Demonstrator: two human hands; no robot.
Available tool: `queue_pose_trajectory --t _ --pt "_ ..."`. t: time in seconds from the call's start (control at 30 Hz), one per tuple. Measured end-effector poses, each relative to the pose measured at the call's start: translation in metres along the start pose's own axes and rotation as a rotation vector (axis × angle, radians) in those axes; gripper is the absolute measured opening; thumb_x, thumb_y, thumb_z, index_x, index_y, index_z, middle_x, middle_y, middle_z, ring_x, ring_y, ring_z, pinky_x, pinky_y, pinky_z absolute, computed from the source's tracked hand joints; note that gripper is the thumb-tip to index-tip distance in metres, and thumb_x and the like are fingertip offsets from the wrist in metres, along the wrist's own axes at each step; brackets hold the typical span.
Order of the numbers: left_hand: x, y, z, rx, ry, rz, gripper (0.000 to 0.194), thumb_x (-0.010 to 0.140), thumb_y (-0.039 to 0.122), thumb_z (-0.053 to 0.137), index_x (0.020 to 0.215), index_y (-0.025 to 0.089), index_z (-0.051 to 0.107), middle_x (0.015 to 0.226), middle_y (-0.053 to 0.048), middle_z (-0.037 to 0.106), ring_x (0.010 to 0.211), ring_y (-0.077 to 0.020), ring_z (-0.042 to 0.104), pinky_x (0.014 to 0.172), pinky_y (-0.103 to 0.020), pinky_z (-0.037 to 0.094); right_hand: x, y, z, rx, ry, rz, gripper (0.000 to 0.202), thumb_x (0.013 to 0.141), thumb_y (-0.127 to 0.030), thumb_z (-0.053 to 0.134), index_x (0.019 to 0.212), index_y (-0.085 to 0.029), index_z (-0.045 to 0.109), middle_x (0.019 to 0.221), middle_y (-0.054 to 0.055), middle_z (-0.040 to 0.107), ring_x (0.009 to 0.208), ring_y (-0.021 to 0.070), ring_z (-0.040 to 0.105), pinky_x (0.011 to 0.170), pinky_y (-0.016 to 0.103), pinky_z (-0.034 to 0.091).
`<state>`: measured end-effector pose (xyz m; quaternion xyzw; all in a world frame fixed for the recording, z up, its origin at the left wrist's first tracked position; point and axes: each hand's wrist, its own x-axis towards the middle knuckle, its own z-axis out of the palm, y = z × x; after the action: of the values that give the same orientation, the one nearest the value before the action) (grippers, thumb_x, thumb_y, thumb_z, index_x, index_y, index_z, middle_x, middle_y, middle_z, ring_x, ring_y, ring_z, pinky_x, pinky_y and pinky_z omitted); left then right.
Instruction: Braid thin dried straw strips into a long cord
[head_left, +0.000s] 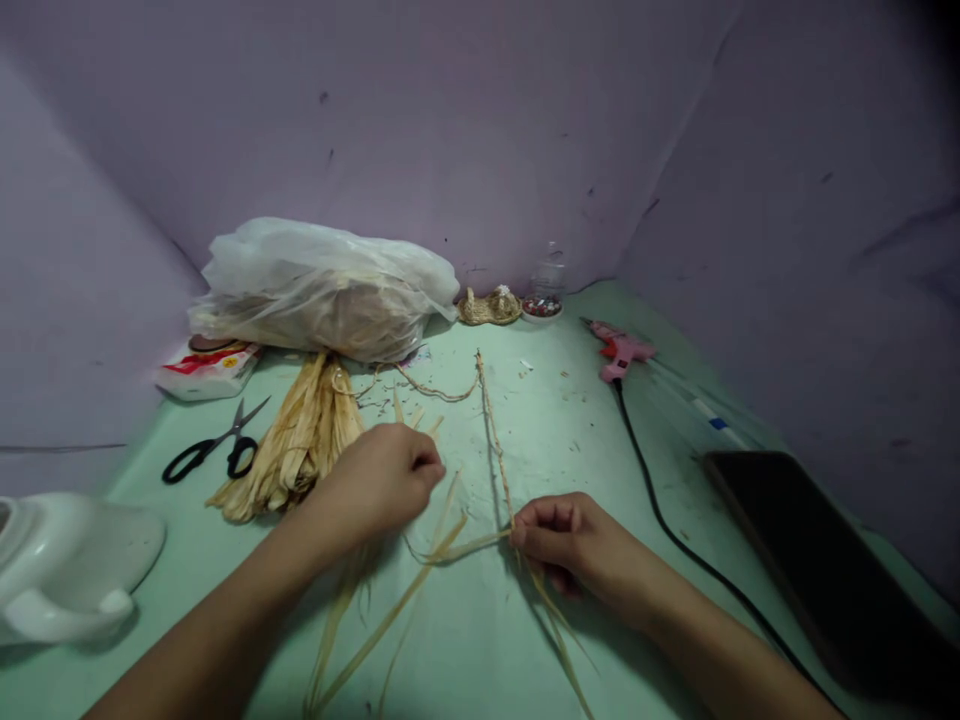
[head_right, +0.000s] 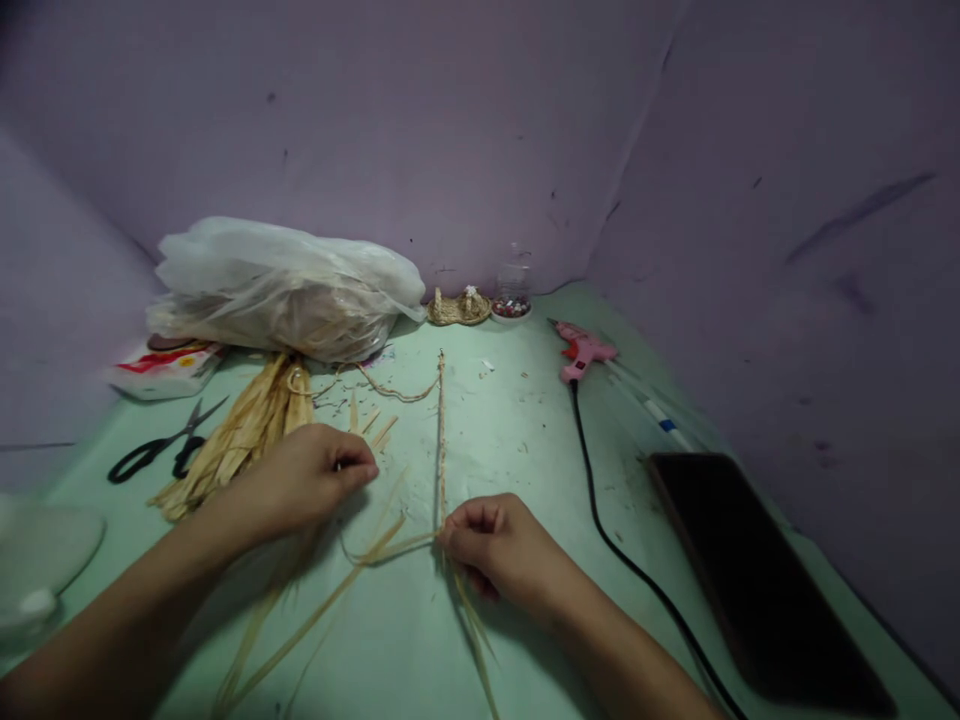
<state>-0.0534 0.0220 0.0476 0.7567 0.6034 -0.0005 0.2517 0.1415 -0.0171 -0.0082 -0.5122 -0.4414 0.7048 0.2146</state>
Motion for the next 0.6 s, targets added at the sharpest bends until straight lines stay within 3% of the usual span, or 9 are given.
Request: queue_pose_trajectory --t 0.07,0.17,0.3,0.43,0.6 --pt "-0.001 -0.005 -0.01 0.071 0.066 -0.068 0.024 0.069 0.031 0.044 0.067 0.018 0.064 0.064 -0.003 0.06 0.058 -0.0129 0.049 0.053 -0.023 0.03 0.0 0.0 0.0 0.003 -0.004 0.006 0.02 0.065 -0.03 0.058 0.056 -0.014 0.05 0.039 -0.007 0.036 0.032 0.0028 0.032 0.031 0.016 0.024" --pt "-0.003 -0.006 -0.012 0.123 0.055 -0.105 0.022 0.068 0.03 0.045 0.067 0.019 0.064 0.066 -0.004 0.061 0.059 -0.0134 0.05 0.053 -0.023 0.029 -0.002 -0.002 0.0 0.007 -0.006 0.021 0.021 0.065 -0.031 0.059 0.056 -0.014 0.05 0.04 -0.007 0.036 0.033 0.0025 0.032 0.032 0.016 0.024" --pt "0.002 -0.004 0.008 0.118 0.062 -0.073 0.023 0.068 0.033 0.045 0.068 0.02 0.064 0.065 -0.004 0.061 0.059 -0.0144 0.051 0.053 -0.024 0.03 -0.003 -0.004 0.001 0.012 -0.01 0.026 0.021 0.064 -0.031 0.06 0.055 -0.014 0.05 0.041 -0.006 0.038 0.033 0.0025 0.032 0.032 0.017 0.023" --pt "0.012 -0.002 0.036 0.098 0.144 -0.065 0.021 0.069 0.029 0.045 0.068 0.018 0.063 0.069 -0.006 0.062 0.064 -0.0163 0.053 0.054 -0.025 0.031 -0.001 -0.003 0.001 -0.002 -0.005 0.023 0.02 0.064 -0.03 0.059 0.055 -0.015 0.049 0.039 -0.007 0.037 0.032 0.0028 0.031 0.032 0.017 0.023" --pt "0.017 -0.003 0.043 0.01 0.121 -0.021 0.019 0.069 0.022 0.042 0.067 0.018 0.06 0.067 -0.004 0.061 0.063 -0.0149 0.053 0.056 -0.024 0.033 0.0 -0.002 0.001 0.004 0.007 0.021 0.018 0.063 -0.029 0.058 0.056 -0.014 0.05 0.038 -0.008 0.038 0.032 0.003 0.032 0.031 0.016 0.024"
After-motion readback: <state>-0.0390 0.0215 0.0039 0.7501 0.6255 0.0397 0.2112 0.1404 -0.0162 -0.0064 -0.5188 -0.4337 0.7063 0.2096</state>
